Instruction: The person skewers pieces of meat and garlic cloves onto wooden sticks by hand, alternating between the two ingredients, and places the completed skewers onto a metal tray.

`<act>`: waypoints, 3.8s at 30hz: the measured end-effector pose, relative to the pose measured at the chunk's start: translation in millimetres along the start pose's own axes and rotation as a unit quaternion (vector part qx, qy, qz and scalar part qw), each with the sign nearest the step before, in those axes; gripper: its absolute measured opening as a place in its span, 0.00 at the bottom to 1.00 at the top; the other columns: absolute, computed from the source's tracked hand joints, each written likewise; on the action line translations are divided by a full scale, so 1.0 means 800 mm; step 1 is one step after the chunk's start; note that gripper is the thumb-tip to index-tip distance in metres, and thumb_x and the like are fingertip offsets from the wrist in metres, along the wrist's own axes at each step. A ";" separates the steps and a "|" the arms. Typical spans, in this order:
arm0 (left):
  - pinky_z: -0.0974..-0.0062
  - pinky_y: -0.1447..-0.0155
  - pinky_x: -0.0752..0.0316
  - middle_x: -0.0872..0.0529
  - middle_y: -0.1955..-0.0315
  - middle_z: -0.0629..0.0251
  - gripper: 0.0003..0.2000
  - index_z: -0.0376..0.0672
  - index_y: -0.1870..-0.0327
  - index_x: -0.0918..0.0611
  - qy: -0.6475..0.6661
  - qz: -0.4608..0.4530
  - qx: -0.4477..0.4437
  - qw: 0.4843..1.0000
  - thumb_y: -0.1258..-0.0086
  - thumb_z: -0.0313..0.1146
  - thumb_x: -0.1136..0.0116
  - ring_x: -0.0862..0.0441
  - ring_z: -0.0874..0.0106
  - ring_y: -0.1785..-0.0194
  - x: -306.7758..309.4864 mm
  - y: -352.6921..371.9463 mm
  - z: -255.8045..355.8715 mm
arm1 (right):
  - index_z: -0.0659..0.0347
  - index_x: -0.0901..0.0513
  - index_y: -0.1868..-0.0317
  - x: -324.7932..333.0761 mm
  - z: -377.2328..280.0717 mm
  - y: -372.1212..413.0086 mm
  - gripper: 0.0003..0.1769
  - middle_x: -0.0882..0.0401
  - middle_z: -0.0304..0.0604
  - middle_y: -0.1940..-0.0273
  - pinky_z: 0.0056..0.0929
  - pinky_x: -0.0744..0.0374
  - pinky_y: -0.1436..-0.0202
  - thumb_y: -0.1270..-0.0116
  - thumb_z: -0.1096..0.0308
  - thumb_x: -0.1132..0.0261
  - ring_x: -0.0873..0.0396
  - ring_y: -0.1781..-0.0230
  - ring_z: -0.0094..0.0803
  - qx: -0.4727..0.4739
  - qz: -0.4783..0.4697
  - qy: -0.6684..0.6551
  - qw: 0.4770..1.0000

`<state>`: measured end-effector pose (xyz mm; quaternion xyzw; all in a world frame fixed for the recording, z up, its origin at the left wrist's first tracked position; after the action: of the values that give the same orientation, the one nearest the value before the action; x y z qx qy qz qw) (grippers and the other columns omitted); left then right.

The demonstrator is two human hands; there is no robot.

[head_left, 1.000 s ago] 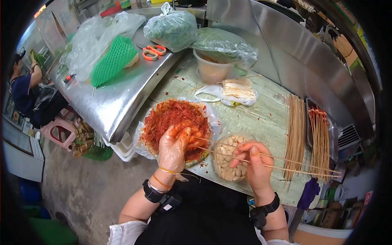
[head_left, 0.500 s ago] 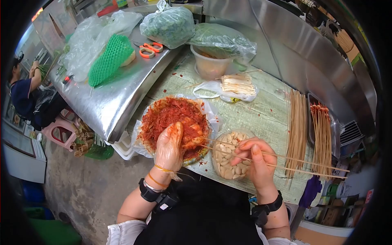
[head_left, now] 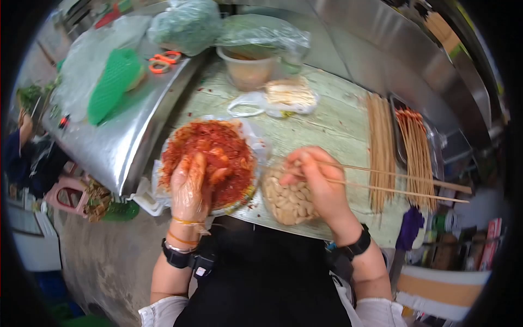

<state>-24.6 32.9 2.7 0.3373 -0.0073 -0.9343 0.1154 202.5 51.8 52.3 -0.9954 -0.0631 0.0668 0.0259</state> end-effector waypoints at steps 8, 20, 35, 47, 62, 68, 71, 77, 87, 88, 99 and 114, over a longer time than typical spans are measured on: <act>0.79 0.50 0.25 0.17 0.57 0.60 0.10 0.31 0.53 0.20 -0.293 0.000 -0.099 0.951 0.33 0.22 0.46 0.20 0.73 0.55 0.008 0.006 0.005 | 0.67 0.24 0.62 0.076 -0.054 0.024 0.17 0.20 0.48 0.68 0.26 0.19 0.69 0.26 0.61 0.52 0.18 0.74 0.32 0.060 0.041 -0.003 0.997; 0.79 0.48 0.27 0.16 0.59 0.63 0.11 0.32 0.53 0.20 -0.276 0.013 -0.071 0.958 0.30 0.29 0.45 0.20 0.76 0.55 -0.015 0.009 0.005 | 0.69 0.24 0.62 0.148 -0.062 0.083 0.18 0.21 0.46 0.68 0.24 0.21 0.67 0.25 0.61 0.50 0.18 0.74 0.32 0.019 0.107 0.098 0.989; 0.80 0.57 0.27 0.17 0.63 0.68 0.10 0.34 0.56 0.19 -0.337 -0.002 -0.095 0.937 0.31 0.30 0.45 0.23 0.80 0.62 -0.011 0.019 0.010 | 0.65 0.22 0.60 0.084 -0.041 0.066 0.08 0.22 0.47 0.64 0.29 0.23 0.75 0.42 0.79 0.37 0.21 0.73 0.39 0.249 -0.078 0.457 0.850; 0.84 0.65 0.27 0.16 0.72 0.66 0.08 0.33 0.58 0.19 -0.270 0.010 -0.065 0.961 0.30 0.28 0.45 0.21 0.80 0.70 -0.016 0.022 0.003 | 0.65 0.22 0.61 0.079 -0.035 0.068 0.09 0.22 0.47 0.65 0.27 0.22 0.72 0.44 0.80 0.36 0.21 0.74 0.39 0.279 -0.085 0.478 0.829; 0.74 0.54 0.21 0.17 0.59 0.57 0.15 0.30 0.46 0.26 -0.113 -0.112 0.115 0.980 0.28 0.32 0.50 0.17 0.70 0.60 -0.021 0.023 -0.006 | 0.66 0.25 0.62 0.103 0.011 0.026 0.16 0.20 0.49 0.71 0.26 0.19 0.72 0.26 0.61 0.52 0.19 0.77 0.33 -0.067 0.071 -0.197 0.975; 0.70 0.50 0.22 0.18 0.54 0.52 0.18 0.29 0.45 0.27 -0.032 -0.184 0.172 0.967 0.28 0.36 0.49 0.17 0.67 0.56 -0.036 0.034 0.013 | 0.67 0.24 0.61 0.039 0.018 0.003 0.16 0.20 0.51 0.70 0.27 0.18 0.72 0.26 0.61 0.51 0.19 0.76 0.33 -0.139 -0.029 -0.253 0.957; 0.71 0.52 0.22 0.18 0.54 0.54 0.18 0.29 0.45 0.26 -0.093 -0.206 0.141 0.964 0.28 0.35 0.48 0.17 0.68 0.57 -0.024 0.035 0.013 | 0.67 0.24 0.61 0.028 0.017 -0.004 0.16 0.20 0.52 0.70 0.27 0.18 0.72 0.26 0.61 0.51 0.19 0.76 0.34 -0.134 -0.063 -0.230 0.962; 0.75 0.55 0.22 0.17 0.59 0.57 0.15 0.29 0.48 0.24 -0.128 -0.165 0.165 0.964 0.31 0.28 0.45 0.17 0.69 0.60 -0.025 0.036 0.011 | 0.68 0.24 0.62 0.020 0.007 -0.003 0.18 0.20 0.50 0.71 0.27 0.19 0.71 0.26 0.60 0.51 0.19 0.76 0.34 -0.103 -0.060 -0.160 0.980; 0.81 0.51 0.25 0.16 0.59 0.68 0.13 0.33 0.48 0.21 -0.316 -0.191 0.085 0.926 0.31 0.27 0.44 0.21 0.80 0.57 -0.008 0.032 0.007 | 0.70 0.26 0.63 0.020 -0.001 -0.005 0.18 0.21 0.51 0.69 0.32 0.19 0.70 0.26 0.61 0.52 0.19 0.76 0.39 -0.096 -0.076 -0.083 0.989; 0.81 0.50 0.25 0.16 0.59 0.68 0.13 0.33 0.48 0.21 -0.270 -0.178 0.108 0.940 0.31 0.27 0.45 0.21 0.80 0.57 -0.005 0.030 0.002 | 0.70 0.26 0.63 0.018 -0.001 -0.006 0.18 0.21 0.52 0.69 0.31 0.19 0.70 0.26 0.62 0.52 0.19 0.76 0.39 -0.105 -0.077 -0.086 0.988; 0.63 0.41 0.24 0.23 0.47 0.51 0.18 0.30 0.46 0.27 -0.032 -0.120 -0.038 0.991 0.29 0.35 0.46 0.21 0.61 0.47 -0.020 0.025 0.015 | 0.69 0.26 0.62 -0.005 -0.016 0.031 0.16 0.24 0.48 0.66 0.29 0.20 0.64 0.25 0.64 0.52 0.19 0.74 0.36 0.097 -0.021 -0.081 0.992; 0.72 0.47 0.20 0.20 0.51 0.54 0.17 0.31 0.43 0.28 0.133 -0.016 0.021 0.991 0.30 0.29 0.46 0.20 0.67 0.50 -0.022 0.024 -0.004 | 0.66 0.26 0.63 -0.026 -0.027 0.036 0.16 0.25 0.50 0.64 0.28 0.20 0.66 0.25 0.62 0.53 0.19 0.73 0.35 0.252 -0.097 0.117 0.956</act>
<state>-5.5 18.4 12.9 0.4614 -0.0064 -0.8823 0.0928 188.5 19.5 74.5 -0.9465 -0.1371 -0.0390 0.2896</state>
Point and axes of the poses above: each hand's wrist, its own y-axis away from the middle knuckle, its own x-axis out of the back of the hand, z = x × y, the point moved 3 cm from there along -y, towards the middle knuckle
